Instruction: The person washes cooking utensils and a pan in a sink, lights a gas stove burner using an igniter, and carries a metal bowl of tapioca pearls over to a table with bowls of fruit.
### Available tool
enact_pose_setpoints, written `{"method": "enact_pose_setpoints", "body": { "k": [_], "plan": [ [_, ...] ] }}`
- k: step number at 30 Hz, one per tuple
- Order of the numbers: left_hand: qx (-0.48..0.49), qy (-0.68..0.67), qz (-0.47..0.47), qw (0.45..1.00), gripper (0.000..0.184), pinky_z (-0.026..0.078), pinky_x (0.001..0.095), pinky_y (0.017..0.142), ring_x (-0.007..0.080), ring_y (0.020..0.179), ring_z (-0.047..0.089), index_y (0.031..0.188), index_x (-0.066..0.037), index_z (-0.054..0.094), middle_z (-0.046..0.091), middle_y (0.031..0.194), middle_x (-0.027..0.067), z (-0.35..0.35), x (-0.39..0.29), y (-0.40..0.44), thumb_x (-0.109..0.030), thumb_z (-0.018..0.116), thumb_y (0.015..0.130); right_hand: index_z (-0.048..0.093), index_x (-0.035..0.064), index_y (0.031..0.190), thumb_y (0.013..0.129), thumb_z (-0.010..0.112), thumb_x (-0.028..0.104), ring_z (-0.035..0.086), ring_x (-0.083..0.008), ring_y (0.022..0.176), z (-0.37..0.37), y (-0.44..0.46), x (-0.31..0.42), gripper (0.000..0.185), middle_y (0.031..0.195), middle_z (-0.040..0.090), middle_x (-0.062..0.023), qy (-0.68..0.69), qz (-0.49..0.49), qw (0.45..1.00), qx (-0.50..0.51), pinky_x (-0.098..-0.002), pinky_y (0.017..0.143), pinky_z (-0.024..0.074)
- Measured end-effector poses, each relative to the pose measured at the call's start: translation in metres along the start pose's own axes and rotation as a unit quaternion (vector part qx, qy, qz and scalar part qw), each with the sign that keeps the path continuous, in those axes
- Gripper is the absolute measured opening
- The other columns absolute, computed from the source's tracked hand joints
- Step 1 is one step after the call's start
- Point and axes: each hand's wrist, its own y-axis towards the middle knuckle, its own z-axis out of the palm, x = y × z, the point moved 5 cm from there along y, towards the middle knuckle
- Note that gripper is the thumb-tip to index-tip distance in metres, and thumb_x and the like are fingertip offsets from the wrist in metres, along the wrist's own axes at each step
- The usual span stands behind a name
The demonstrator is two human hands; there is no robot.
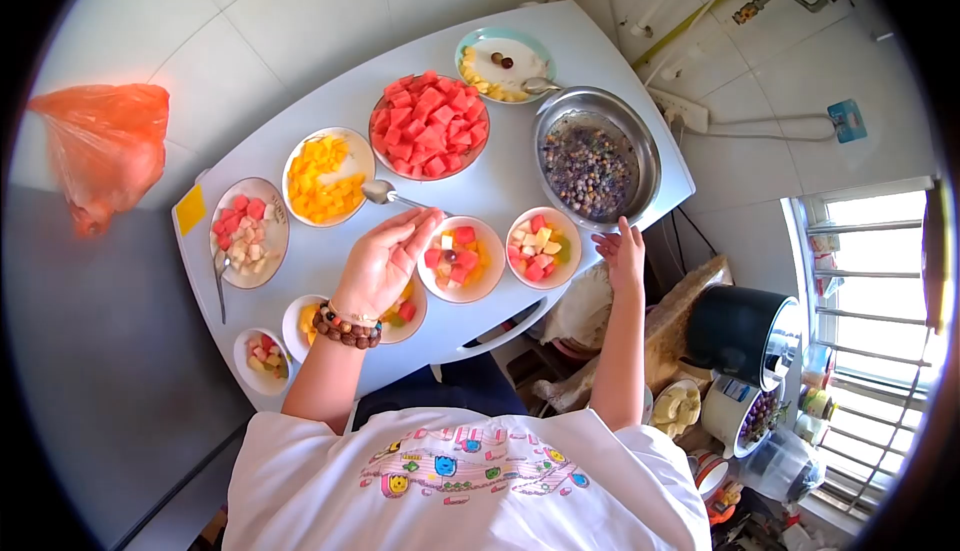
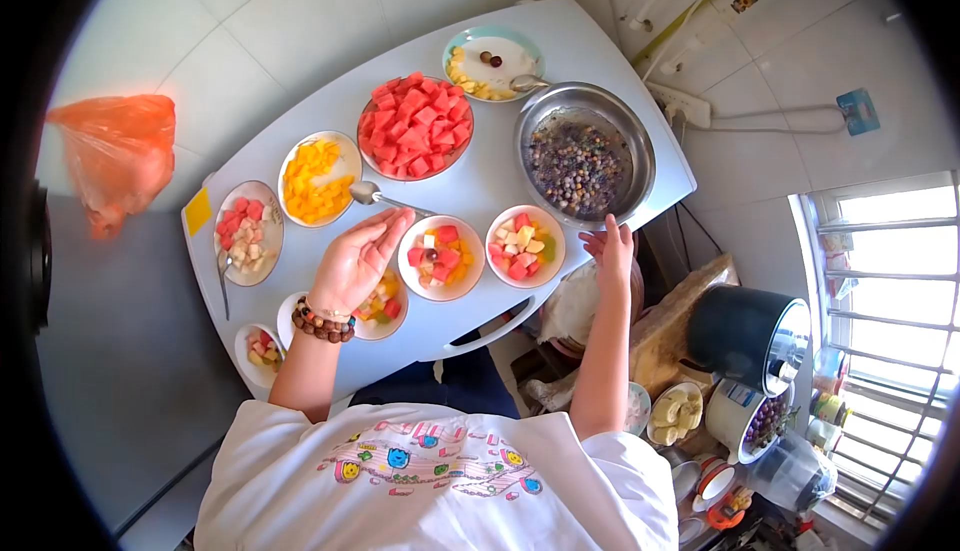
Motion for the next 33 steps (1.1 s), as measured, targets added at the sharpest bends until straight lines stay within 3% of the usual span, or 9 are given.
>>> {"method": "enact_pose_setpoints", "body": {
  "k": [7, 11, 14, 19, 21, 22, 26, 30, 33],
  "plan": [
    [-0.029, 0.013, 0.061, 0.998, 0.028, 0.043, 0.0285, 0.098, 0.0273, 0.113, 0.05, 0.113, 0.015, 0.043, 0.05, 0.117, 0.0229, -0.037, -0.035, -0.046, 0.004, 0.043, 0.088, 0.039, 0.0086, 0.105, 0.087, 0.055, 0.014, 0.063, -0.0321, 0.082, 0.023, 0.0, -0.009, 0.025, 0.088, 0.059, -0.0139, 0.1, 0.002, 0.995, 0.032, -0.0355, 0.063, 0.049],
    [-0.061, -0.011, 0.094, 0.994, 0.024, 0.045, 0.0293, 0.096, 0.0276, 0.108, 0.053, 0.109, 0.014, 0.045, 0.053, 0.111, 0.0223, -0.071, -0.059, -0.079, 0.0, 0.046, 0.088, 0.039, 0.0061, 0.1, 0.081, 0.053, 0.003, 0.056, -0.028, 0.061, 0.02, 0.011, -0.007, 0.024, 0.075, 0.051, -0.0138, 0.115, -0.01, 0.993, -0.007, -0.0375, 0.055, 0.0476],
    [-0.092, -0.006, 0.145, 0.985, 0.022, 0.048, 0.0292, 0.093, 0.0277, 0.105, 0.055, 0.104, 0.011, 0.048, 0.056, 0.107, 0.021, -0.09, -0.078, -0.104, -0.004, 0.049, 0.089, 0.039, 0.0045, 0.097, 0.079, 0.054, 0.001, 0.052, -0.0256, 0.057, 0.018, 0.015, -0.002, 0.024, 0.073, 0.049, -0.0152, 0.116, -0.001, 0.993, -0.01, -0.0362, 0.052, 0.0455],
    [-0.106, 0.01, 0.176, 0.979, 0.019, 0.049, 0.0298, 0.091, 0.0258, 0.098, 0.058, 0.1, 0.009, 0.051, 0.057, 0.102, 0.0189, -0.107, -0.099, -0.119, -0.007, 0.051, 0.089, 0.044, 0.0044, 0.098, 0.084, 0.052, 0.009, 0.057, -0.0265, 0.072, 0.006, 0.028, -0.005, 0.017, 0.084, 0.054, -0.0139, 0.078, 0.032, 0.996, 0.006, -0.0351, 0.059, 0.0469],
    [-0.103, 0.042, 0.198, 0.974, 0.016, 0.05, 0.0303, 0.088, 0.0235, 0.094, 0.059, 0.096, 0.006, 0.053, 0.058, 0.099, 0.0164, -0.103, -0.104, -0.117, -0.009, 0.052, 0.089, 0.041, 0.0076, 0.105, 0.086, 0.052, 0.013, 0.061, -0.0284, 0.077, 0.006, 0.027, -0.011, 0.023, 0.088, 0.054, -0.0133, 0.11, 0.085, 0.99, 0.032, -0.035, 0.059, 0.0472],
    [-0.103, 0.044, 0.196, 0.974, 0.016, 0.05, 0.0303, 0.088, 0.0235, 0.094, 0.059, 0.096, 0.006, 0.053, 0.058, 0.099, 0.0164, -0.104, -0.108, -0.114, -0.009, 0.052, 0.089, 0.041, 0.0044, 0.115, 0.088, 0.051, 0.022, 0.062, -0.0273, 0.083, 0.007, 0.017, -0.01, 0.034, 0.096, 0.058, -0.0153, 0.095, 0.071, 0.993, -0.005, -0.0329, 0.063, 0.0463],
    [-0.119, 0.113, 0.213, 0.963, 0.012, 0.051, 0.0308, 0.081, 0.0209, 0.089, 0.06, 0.089, 0.001, 0.056, 0.06, 0.093, 0.0127, -0.115, -0.134, -0.102, -0.011, 0.053, 0.089, 0.037, -0.0026, 0.122, 0.087, 0.051, 0.031, 0.061, -0.0269, 0.089, -0.001, -0.01, -0.017, 0.05, 0.11, 0.058, -0.0193, 0.089, -0.01, 0.991, -0.098, -0.0326, 0.065, 0.0441],
    [-0.139, 0.196, 0.269, 0.933, 0.01, 0.051, 0.0316, 0.079, 0.0193, 0.083, 0.061, 0.089, -0.002, 0.055, 0.061, 0.089, 0.0093, -0.142, -0.175, -0.095, -0.012, 0.054, 0.089, 0.045, -0.0028, 0.117, 0.089, 0.046, 0.028, 0.059, -0.0229, 0.091, -0.01, -0.055, -0.041, 0.042, 0.109, 0.058, -0.0143, 0.098, -0.028, 0.987, -0.126, -0.0297, 0.067, 0.0444],
    [-0.177, 0.264, 0.3, 0.9, 0.01, 0.05, 0.0286, 0.076, 0.0169, 0.082, 0.06, 0.095, -0.003, 0.055, 0.061, 0.088, 0.0078, -0.165, -0.214, -0.106, -0.01, 0.054, 0.088, 0.051, -0.0024, 0.11, 0.088, 0.047, 0.027, 0.06, -0.0201, 0.082, -0.012, -0.093, -0.064, 0.037, 0.1, 0.061, -0.0112, 0.079, -0.031, 0.987, -0.139, -0.0275, 0.063, 0.0446]
  ]
}}
